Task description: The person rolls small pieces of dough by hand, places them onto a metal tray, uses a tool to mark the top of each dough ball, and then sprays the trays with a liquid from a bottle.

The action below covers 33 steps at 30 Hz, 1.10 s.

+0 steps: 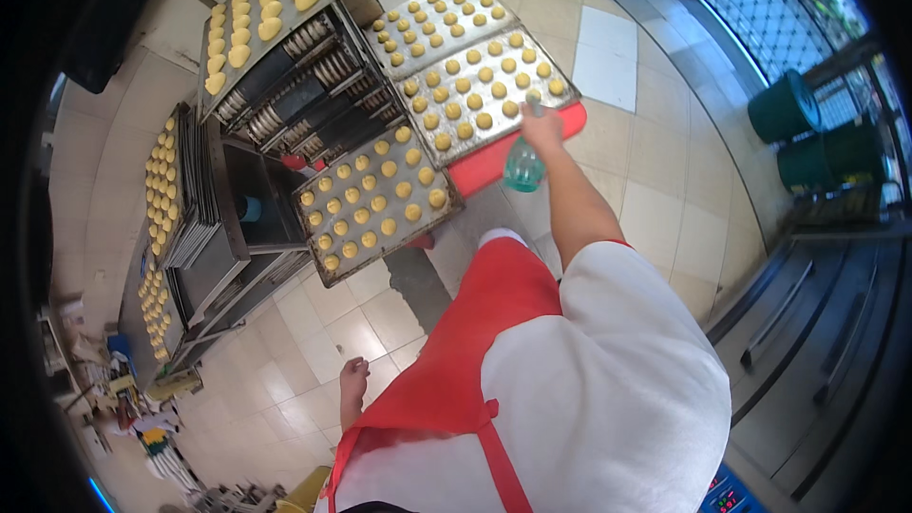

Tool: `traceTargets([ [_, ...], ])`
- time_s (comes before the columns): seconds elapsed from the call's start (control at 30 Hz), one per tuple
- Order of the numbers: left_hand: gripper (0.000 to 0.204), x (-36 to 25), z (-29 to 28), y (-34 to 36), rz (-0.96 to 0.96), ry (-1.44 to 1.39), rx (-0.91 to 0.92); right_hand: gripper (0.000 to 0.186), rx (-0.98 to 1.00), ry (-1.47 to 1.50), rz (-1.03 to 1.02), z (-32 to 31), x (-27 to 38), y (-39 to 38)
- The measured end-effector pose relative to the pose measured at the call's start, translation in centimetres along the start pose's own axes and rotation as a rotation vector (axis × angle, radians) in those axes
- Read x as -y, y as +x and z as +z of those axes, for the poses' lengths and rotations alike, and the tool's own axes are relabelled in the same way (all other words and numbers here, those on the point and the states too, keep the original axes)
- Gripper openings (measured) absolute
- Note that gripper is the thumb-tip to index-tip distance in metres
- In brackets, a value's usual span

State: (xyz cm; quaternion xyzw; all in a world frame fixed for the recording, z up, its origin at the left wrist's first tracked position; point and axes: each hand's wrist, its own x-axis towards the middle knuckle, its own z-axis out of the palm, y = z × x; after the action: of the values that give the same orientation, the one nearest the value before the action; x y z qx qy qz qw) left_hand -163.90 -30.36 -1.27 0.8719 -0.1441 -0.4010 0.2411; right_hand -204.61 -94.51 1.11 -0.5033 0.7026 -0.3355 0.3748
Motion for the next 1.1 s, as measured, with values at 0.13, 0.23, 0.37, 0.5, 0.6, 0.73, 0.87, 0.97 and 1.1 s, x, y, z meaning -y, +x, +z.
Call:
traceTargets([
  [0.13,0.038,-3.1,6.1,-2.8,-0.171,-0.164,-0.002,0.054,0.027,0.243,0.074,-1.3,2.6,13.6],
  [0.23,0.038,-5.0,10.7,-5.3,-0.190,-0.108,-0.067,0.050,0.149,0.195,-0.028,3.9,9.2,22.0],
  [0.37,0.041,-14.1,17.3,-6.9,-0.436,-0.079,0.121,0.047,0.396,0.109,-0.087,11.6,15.3,29.0],
  [0.5,0.045,-15.9,21.8,-10.0,-0.257,-0.306,0.014,0.059,0.536,0.041,-0.414,19.0,21.0,27.4],
  [0.6,0.049,-19.0,22.9,-10.3,-0.326,-0.352,-0.093,0.060,0.204,-0.001,-0.275,20.4,22.2,32.1],
  [0.73,0.049,-17.1,24.8,-14.3,-0.313,-0.315,-0.126,0.050,-0.035,0.300,0.055,17.0,17.8,38.9],
  [0.87,0.049,-14.6,26.5,-15.2,-0.307,-0.137,-0.056,0.045,0.116,0.187,0.029,15.2,16.2,41.5],
  [0.97,0.049,-13.8,27.5,-15.9,-0.336,-0.102,-0.042,0.045,0.297,0.117,-0.239,14.0,18.0,39.2],
  [1.1,0.048,-15.8,26.7,-12.5,-0.375,-0.260,-0.066,0.038,0.602,0.046,-0.280,13.9,21.6,36.0],
])
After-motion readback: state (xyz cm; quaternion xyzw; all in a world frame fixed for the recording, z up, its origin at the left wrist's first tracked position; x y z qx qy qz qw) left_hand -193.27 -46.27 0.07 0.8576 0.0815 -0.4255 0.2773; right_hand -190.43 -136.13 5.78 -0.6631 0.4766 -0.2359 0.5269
